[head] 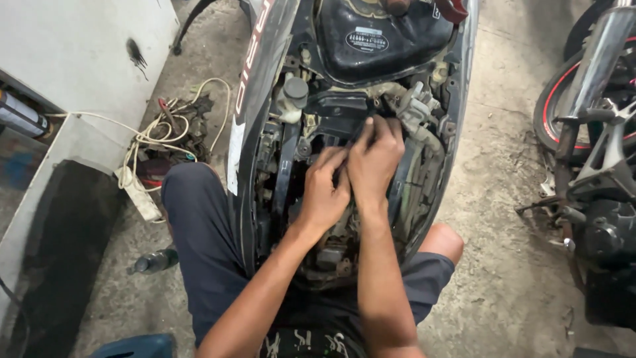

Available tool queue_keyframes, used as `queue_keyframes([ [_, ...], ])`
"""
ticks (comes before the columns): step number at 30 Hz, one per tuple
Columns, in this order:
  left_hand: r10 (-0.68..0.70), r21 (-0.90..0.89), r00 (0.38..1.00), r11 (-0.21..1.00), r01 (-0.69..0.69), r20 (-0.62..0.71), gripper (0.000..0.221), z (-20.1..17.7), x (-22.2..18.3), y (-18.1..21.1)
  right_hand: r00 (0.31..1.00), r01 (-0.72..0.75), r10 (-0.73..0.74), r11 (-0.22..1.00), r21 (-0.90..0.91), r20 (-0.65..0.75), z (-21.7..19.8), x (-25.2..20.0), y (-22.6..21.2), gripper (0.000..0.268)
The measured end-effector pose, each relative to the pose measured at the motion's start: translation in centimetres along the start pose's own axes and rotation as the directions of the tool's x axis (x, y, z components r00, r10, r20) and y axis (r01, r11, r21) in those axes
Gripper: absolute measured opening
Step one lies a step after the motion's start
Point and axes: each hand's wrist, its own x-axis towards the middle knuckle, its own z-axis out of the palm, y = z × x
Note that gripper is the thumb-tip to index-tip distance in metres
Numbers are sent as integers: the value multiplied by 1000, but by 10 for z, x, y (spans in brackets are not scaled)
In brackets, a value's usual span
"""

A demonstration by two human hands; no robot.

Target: Cleaning and servicing the air filter housing of a motorcycle engine using a cloth and cleaning liquid.

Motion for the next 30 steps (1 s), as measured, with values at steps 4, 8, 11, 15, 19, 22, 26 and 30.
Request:
queue_keyframes([
  [4, 15, 31, 1000, 999, -14, -19, 29, -1, -4, 7, 997, -59, 57, 997, 43, 47, -10, -1, -8, 15],
  [8, 33, 2, 999, 999, -33, -41, 34, -10, 2, 12, 955, -230, 252, 963, 143, -158, 5, -8, -12, 14],
  [11, 119, 62, 991, 991, -115, -65, 30, -15, 8, 20, 960, -222, 250, 955, 196, -130, -9, -2, -36, 16],
  [15, 167, 41, 981, 986, -164, -95, 27, -10, 23, 40, 966, -207, 223, 970, 131, -127, -46, 30, -65, 26],
  [19, 223, 62, 971, 974, -218, -89, 28, 14, 56, 53, 987, 62, -77, 992, -108, -141, -43, 90, -13, 9],
  [22, 165, 129, 985, 979, -159, -44, 25, 26, 79, 52, 993, 97, -112, 958, -269, -40, -34, 110, 1, 7],
  [26, 129, 199, 986, 974, -107, -101, 22, 25, 85, 46, 999, -37, 47, 869, -494, 8, -28, 92, -16, 25],
  [30, 224, 180, 969, 962, -203, -105, 22, 5, 74, 32, 992, 122, -81, 829, -545, 99, -19, 65, -34, 23],
])
